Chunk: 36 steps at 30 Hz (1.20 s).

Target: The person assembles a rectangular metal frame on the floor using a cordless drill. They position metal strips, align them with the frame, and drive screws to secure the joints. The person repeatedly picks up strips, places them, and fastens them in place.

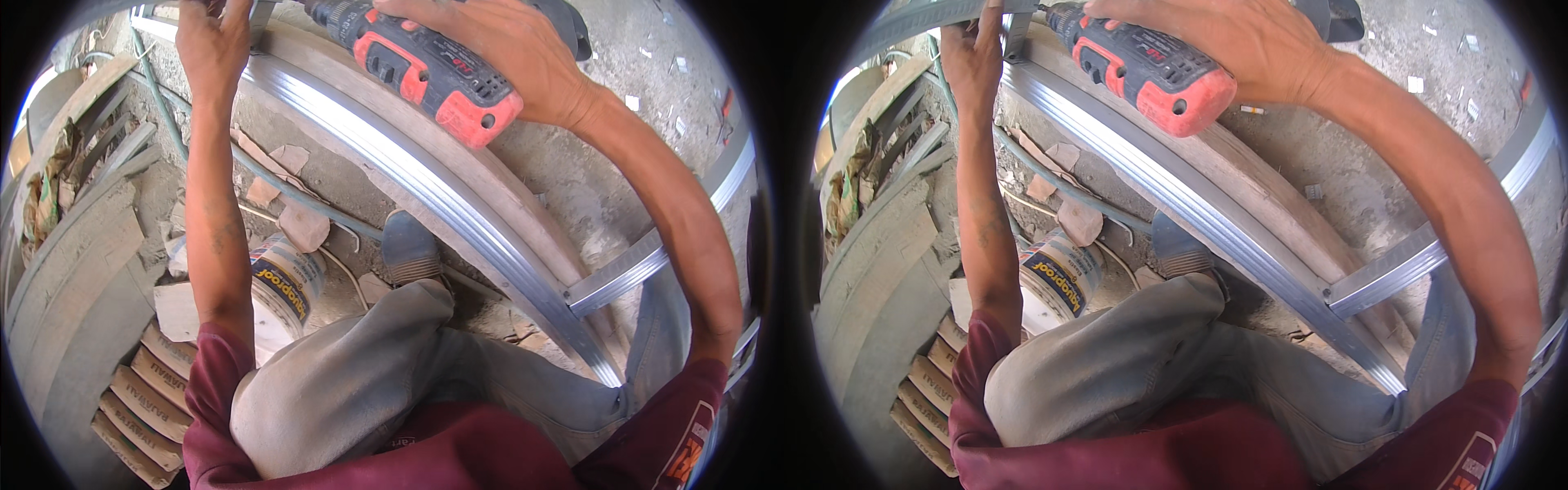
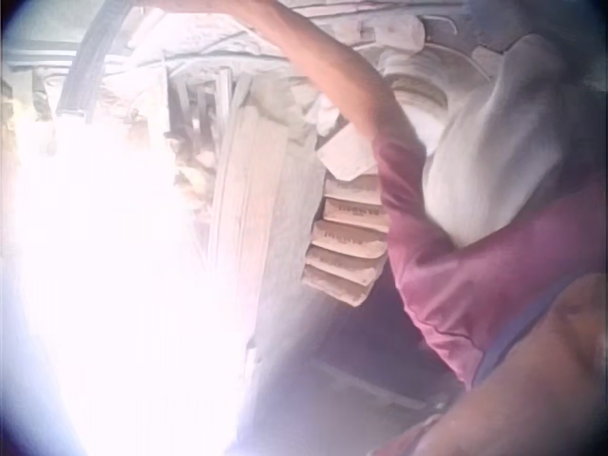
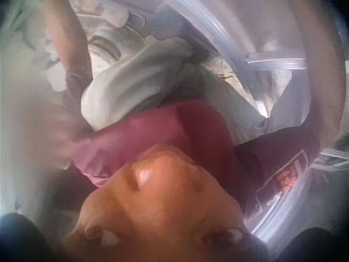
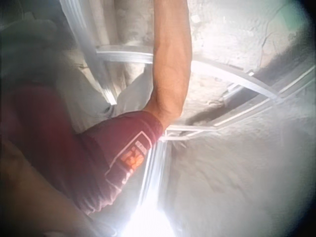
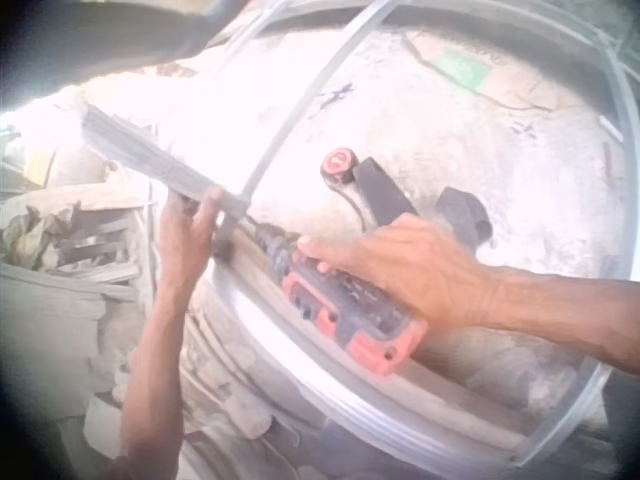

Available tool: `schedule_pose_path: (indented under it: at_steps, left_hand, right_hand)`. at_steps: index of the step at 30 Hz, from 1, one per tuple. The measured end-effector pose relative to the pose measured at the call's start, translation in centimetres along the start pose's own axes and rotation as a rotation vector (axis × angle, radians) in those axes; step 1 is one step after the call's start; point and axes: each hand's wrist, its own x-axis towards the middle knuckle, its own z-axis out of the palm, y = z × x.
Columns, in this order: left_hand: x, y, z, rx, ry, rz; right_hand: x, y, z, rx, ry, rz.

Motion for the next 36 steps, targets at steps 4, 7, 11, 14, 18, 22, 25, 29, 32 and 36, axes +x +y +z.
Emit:
schedule_pose_path:
  at_steps: [4, 7, 11, 14, 18, 22, 25, 29, 32, 36]
  left_hand:
    - [-0.5, -0.8, 0.2, -0.056, 0.009, 0.091]
    - [-0.7, -1.1, 0.5, -0.113, 0.038, 0.148]
    - [0.1, -3.8, -0.2, 0.08, 0.077, 0.351]
    - [-1.5, -1.2, 0.8, -0.1, 0.047, 0.084]
    - [0.0, -4.1, 0.8, 0.133, 0.171, 0.372]
    - [-0.1, -3.3, 1.1, 0.188, 0.137, 0.265]
    - [-0.1, -3.4, 0.7, 0.213, 0.146, 0.286]
    - [-0.3, -2.8, 0.6, 0.132, 0.18, 0.316]
    - [-0.1, -3.0, 1.7, 0.08, 0.187, 0.361]
    - [-0.2, -2.1, 1.3, 0.094, 0.103, 0.267]
  right_hand:
    - [0.4, -0.5, -0.3, 0.077, 0.038, -0.007]
    - [0.1, 0.5, 0.5, 0.084, 0.186, -0.145]
    - [0.9, 1.9, 3.0, 0.093, 0.221, -0.188]
    - [0.6, 1.9, 3.2, 0.084, 0.206, -0.176]
    - [0.6, 1.5, 1.9, 0.025, 0.189, -0.178]
    - [0.5, 0.9, 1.7, 0.032, 0.104, -0.082]
    - [0.5, 1.3, 2.4, 0.086, 0.233, -0.156]
    - [0.7, 1.1, 2.4, 0.05, 0.181, -0.149]
    - [0.3, 1.3, 1.9, 0.024, 0.117, -0.108]
    - [0.0, 0.9, 1.1, 0.009, 0.07, -0.041]
